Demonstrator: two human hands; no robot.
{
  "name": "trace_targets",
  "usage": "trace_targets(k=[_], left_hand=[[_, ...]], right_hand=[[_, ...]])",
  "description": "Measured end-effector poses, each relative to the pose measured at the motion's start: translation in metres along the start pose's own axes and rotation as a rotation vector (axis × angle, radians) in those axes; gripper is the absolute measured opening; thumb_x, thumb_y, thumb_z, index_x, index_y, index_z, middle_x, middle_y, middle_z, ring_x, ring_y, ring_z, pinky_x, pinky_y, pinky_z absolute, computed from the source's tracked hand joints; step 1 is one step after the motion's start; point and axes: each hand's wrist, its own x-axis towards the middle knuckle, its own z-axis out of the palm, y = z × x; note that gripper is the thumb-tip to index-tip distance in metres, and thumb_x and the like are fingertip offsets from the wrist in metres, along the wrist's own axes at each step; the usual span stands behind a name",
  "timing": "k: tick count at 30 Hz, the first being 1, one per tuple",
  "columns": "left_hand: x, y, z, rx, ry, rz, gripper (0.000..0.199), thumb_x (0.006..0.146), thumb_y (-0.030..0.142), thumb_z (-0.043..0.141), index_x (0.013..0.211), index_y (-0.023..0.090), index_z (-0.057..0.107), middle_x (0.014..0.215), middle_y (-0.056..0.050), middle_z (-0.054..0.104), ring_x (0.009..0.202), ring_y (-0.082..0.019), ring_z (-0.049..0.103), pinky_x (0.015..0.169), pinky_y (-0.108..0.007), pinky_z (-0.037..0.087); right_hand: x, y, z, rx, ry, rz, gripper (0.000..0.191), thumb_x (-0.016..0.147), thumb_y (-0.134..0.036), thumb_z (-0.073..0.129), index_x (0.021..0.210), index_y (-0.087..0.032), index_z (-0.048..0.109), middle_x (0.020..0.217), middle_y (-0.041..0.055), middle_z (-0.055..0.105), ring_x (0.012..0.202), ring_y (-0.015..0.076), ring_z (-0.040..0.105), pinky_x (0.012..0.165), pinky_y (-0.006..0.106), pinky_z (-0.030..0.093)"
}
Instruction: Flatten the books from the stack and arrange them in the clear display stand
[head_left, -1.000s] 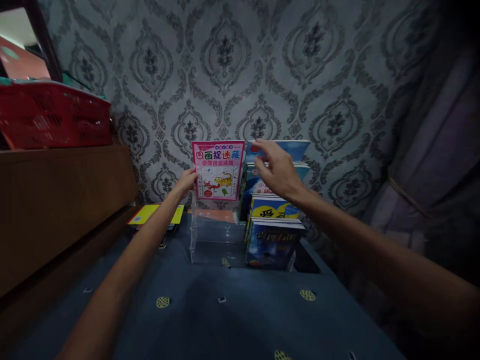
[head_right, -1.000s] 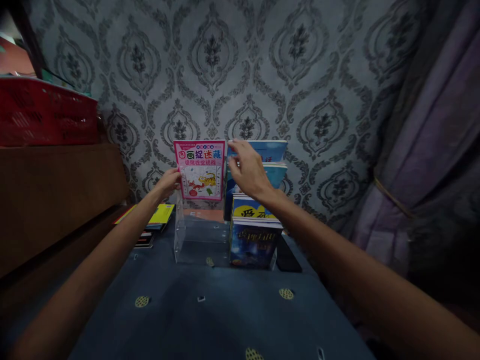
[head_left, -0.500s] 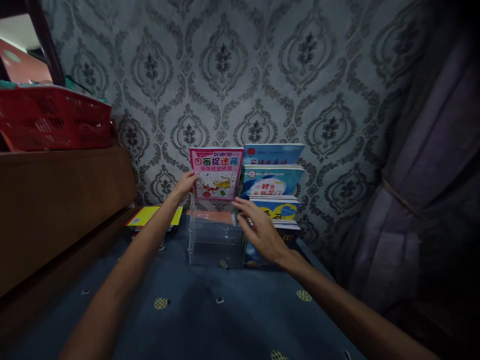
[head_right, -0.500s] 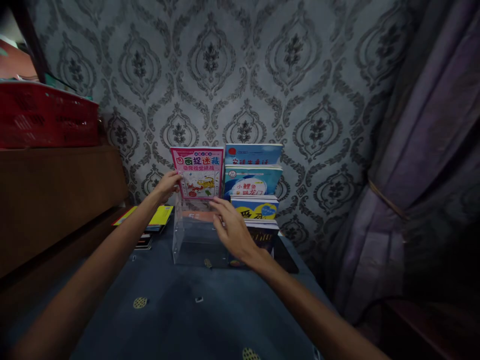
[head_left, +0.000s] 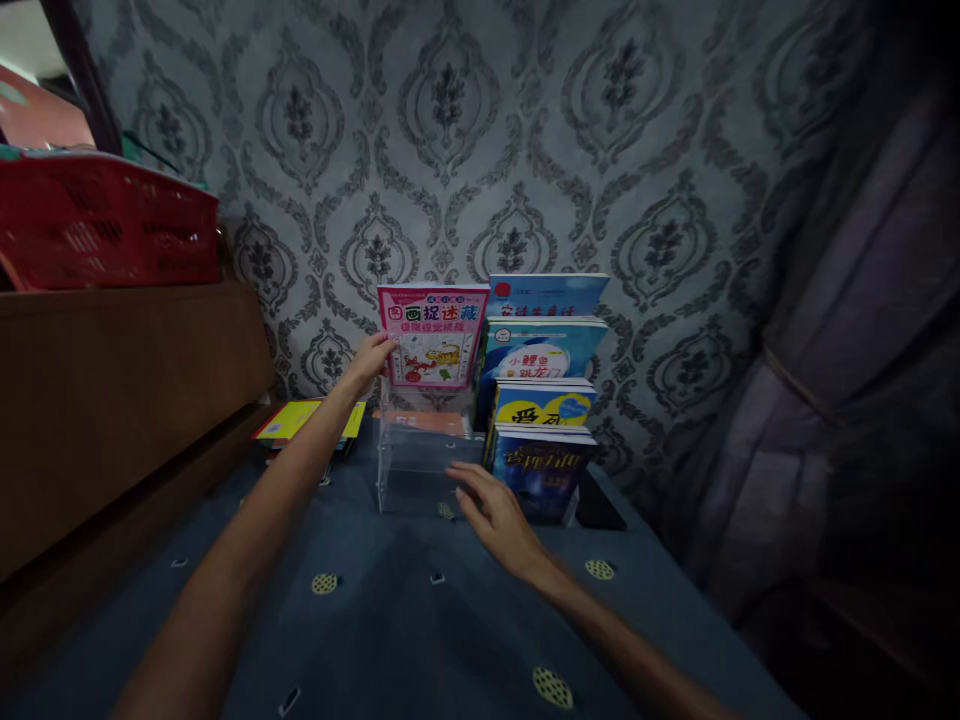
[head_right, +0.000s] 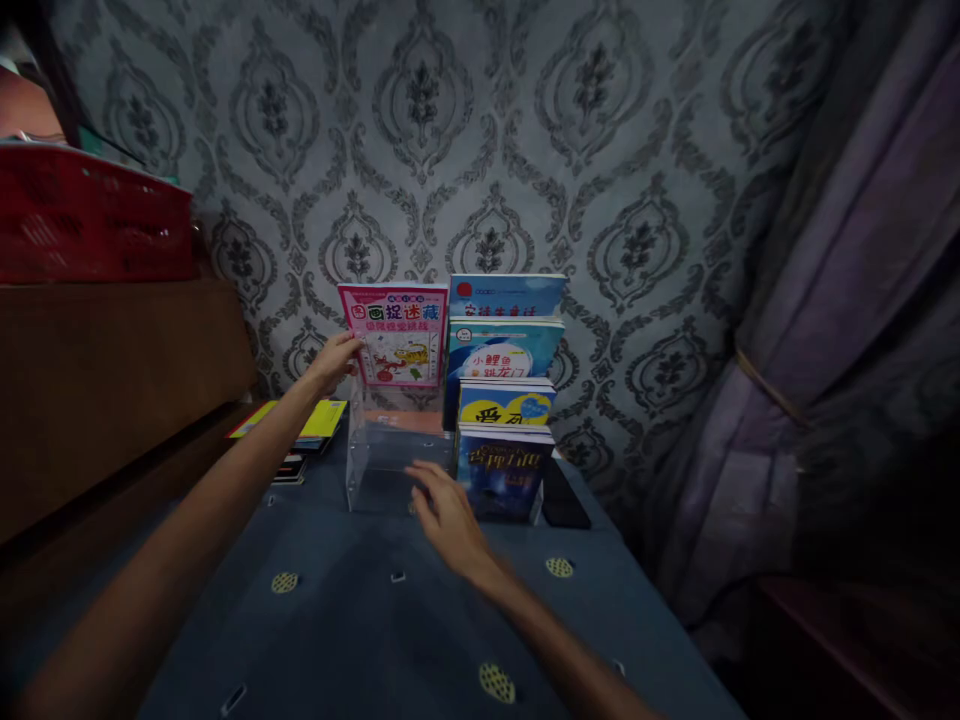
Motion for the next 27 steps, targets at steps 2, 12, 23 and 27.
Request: trace_targets(k=[2, 12, 23, 27], left_hand=[[-0.001, 0.001, -0.001, 0.005, -0.017, 0.01, 0.023, 0.074, 0.021, 0.054, 0.093, 0.015, 0.065, 0.074, 0.001, 0.063, 0.057, -0.011, 0.052, 0.043, -0.016, 0.034], [-0.023, -0.044, -0.068, 0.845, 0.191, 0.112, 0.045, 0.087, 0.018, 0.035, 0.126, 0.014, 0.056, 0.121, -0.011, 0.068, 0.112, -0.021, 0.063, 0.086, -0.031, 0.054], [-0.092, -0.154, -0.066, 1.384, -0.013, -0.25, 0.068, 0.089, 0.044, 0.06, 0.144, 0.008, 0.043, 0.151, -0.032, 0.041, 0.146, -0.045, 0.03, 0.112, -0.068, 0.021], [-0.088, -0.157, -0.06, 1.48, 0.018, -0.244, 0.051, 0.097, 0.038, 0.046, 0.136, 0.006, 0.052, 0.14, -0.032, 0.051, 0.138, -0.046, 0.04, 0.107, -0.066, 0.029]], right_hand=[[-0.007, 0.003, 0.009, 0.024, -0.021, 0.033, 0.034, 0.096, -0.027, 0.049, 0.122, -0.022, 0.069, 0.132, 0.0117, 0.068, 0.121, 0.027, 0.065, 0.099, 0.047, 0.055], [-0.066, 0.02, 0.064, 0.145, -0.171, 0.141, 0.033, 0.094, -0.027, 0.05, 0.121, -0.022, 0.07, 0.127, 0.0113, 0.07, 0.122, 0.026, 0.064, 0.103, 0.046, 0.052], [-0.089, 0.038, 0.085, 0.237, -0.149, 0.209, 0.029, 0.091, -0.022, 0.05, 0.108, -0.023, 0.073, 0.121, 0.0117, 0.071, 0.114, 0.0267, 0.067, 0.101, 0.048, 0.052], [-0.087, 0.035, 0.08, 0.274, -0.156, 0.206, 0.028, 0.091, -0.021, 0.049, 0.106, -0.022, 0.074, 0.118, 0.0119, 0.072, 0.112, 0.0268, 0.068, 0.1, 0.048, 0.053]])
